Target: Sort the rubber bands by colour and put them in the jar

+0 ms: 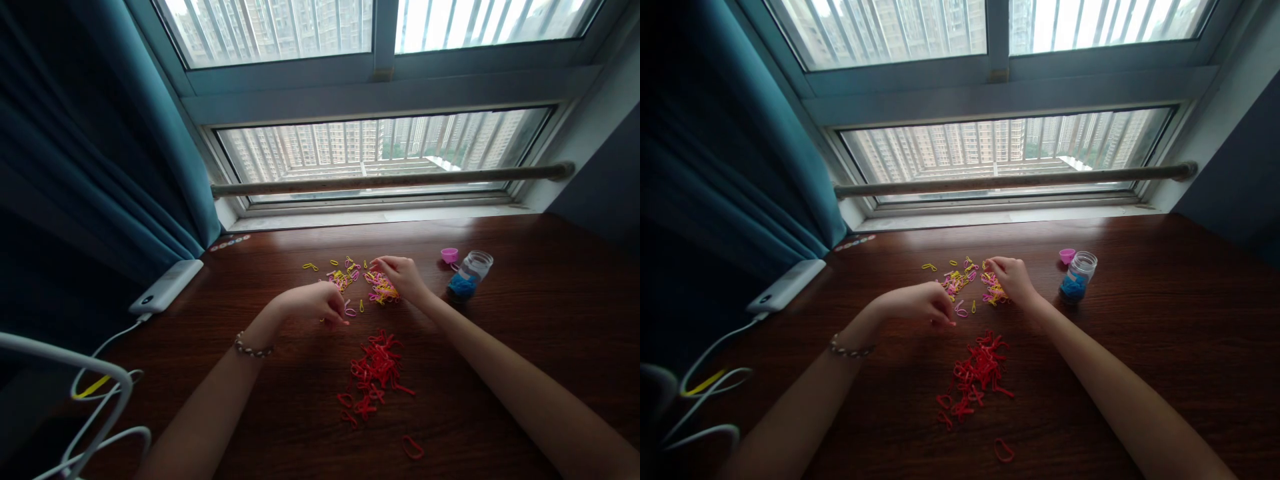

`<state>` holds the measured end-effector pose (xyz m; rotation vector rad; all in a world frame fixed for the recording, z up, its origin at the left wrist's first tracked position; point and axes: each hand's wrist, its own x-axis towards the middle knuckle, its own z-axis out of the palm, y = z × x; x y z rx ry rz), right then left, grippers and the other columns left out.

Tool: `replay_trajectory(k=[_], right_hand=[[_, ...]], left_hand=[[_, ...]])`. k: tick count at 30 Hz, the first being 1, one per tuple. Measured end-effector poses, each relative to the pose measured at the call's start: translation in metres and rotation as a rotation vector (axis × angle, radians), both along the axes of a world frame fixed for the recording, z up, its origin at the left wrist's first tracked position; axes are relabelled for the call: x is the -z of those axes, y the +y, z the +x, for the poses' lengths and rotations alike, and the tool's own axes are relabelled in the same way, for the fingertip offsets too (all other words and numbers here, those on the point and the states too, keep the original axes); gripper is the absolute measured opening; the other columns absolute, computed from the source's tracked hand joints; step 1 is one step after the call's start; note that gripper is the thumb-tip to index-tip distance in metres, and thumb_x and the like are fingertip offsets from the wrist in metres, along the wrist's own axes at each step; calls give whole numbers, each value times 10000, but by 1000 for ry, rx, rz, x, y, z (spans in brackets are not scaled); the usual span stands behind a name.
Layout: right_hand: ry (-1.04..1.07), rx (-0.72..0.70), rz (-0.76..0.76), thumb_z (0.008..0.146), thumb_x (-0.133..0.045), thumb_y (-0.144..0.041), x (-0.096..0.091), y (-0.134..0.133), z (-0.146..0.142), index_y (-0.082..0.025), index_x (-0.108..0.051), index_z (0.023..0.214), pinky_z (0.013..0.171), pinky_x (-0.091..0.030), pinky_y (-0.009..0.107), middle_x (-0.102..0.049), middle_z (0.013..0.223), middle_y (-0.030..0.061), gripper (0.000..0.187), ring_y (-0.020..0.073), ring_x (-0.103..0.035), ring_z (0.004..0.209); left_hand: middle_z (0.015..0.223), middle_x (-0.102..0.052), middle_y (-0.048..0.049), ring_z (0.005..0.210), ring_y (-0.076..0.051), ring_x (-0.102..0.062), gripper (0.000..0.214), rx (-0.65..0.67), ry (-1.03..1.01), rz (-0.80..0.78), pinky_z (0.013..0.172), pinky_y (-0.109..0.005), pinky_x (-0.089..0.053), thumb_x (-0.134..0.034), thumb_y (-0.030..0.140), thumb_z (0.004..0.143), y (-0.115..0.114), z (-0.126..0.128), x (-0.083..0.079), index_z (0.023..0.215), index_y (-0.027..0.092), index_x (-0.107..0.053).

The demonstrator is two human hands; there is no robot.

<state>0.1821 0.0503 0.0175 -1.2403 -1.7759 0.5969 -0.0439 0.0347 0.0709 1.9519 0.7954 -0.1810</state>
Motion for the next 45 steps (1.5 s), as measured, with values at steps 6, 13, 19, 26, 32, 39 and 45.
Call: replay_trajectory(k=[6,13,19,26,32,39,45], right_hand=[[-431,251,-171,841,-407,-412,-8,0,12,-189,-668,876,660,-425,264,-653,795,82,345,194,-608,745],[-654,106,-325,622,-639,-550,-4,-15,1,-274,-556,1154,751,-414,335,-495,1033,126,605,262,-554,886],[-431,-84,-109,698,-635,-203,12,-14,-16,-204,-662,976,768,-420,251,-589,921,72,279,171,-565,834],[-85,-76,20,721,-563,-164,0,-6,-9,-178,-682,808,675,-448,239,-671,776,29,148,143,-601,716],[61,-39,41,749,-471,-178,-17,-4,-1,-174,-676,856,627,-465,230,-686,784,25,232,138,-616,696],[64,-20,61,732,-466,-152,-21,-1,5,-174,-682,857,644,-464,244,-689,790,29,250,151,-619,716],[219,-27,-93,745,-482,-208,-22,2,9,-160,-668,871,682,-503,284,-684,827,52,230,171,-633,761]], left_hand=[[588,-635,-33,453,-123,-557,211,43,121,-210,458,-220,-409,-568,341,712,-16,19,12,702,136,-615],[1041,-548,-92,787,-210,-583,693,-431,251,709,637,-251,-426,-740,382,452,12,-10,10,1082,176,-534],[827,-610,-48,738,-195,-574,525,-454,125,594,602,-238,-421,-720,353,478,32,-13,45,944,150,-588],[702,-628,-34,623,-141,-556,196,-526,-146,600,562,-230,-413,-585,305,666,31,0,44,745,135,-641],[841,-652,-59,733,-149,-591,216,-582,-339,648,671,-250,-466,-556,291,720,32,-6,25,847,137,-638],[853,-667,-53,771,-158,-615,253,-610,-370,623,702,-270,-493,-563,250,715,36,-14,21,943,149,-605],[868,-662,-44,750,-145,-600,240,-493,-260,661,681,-250,-486,-509,139,697,35,-15,26,902,151,-633]])
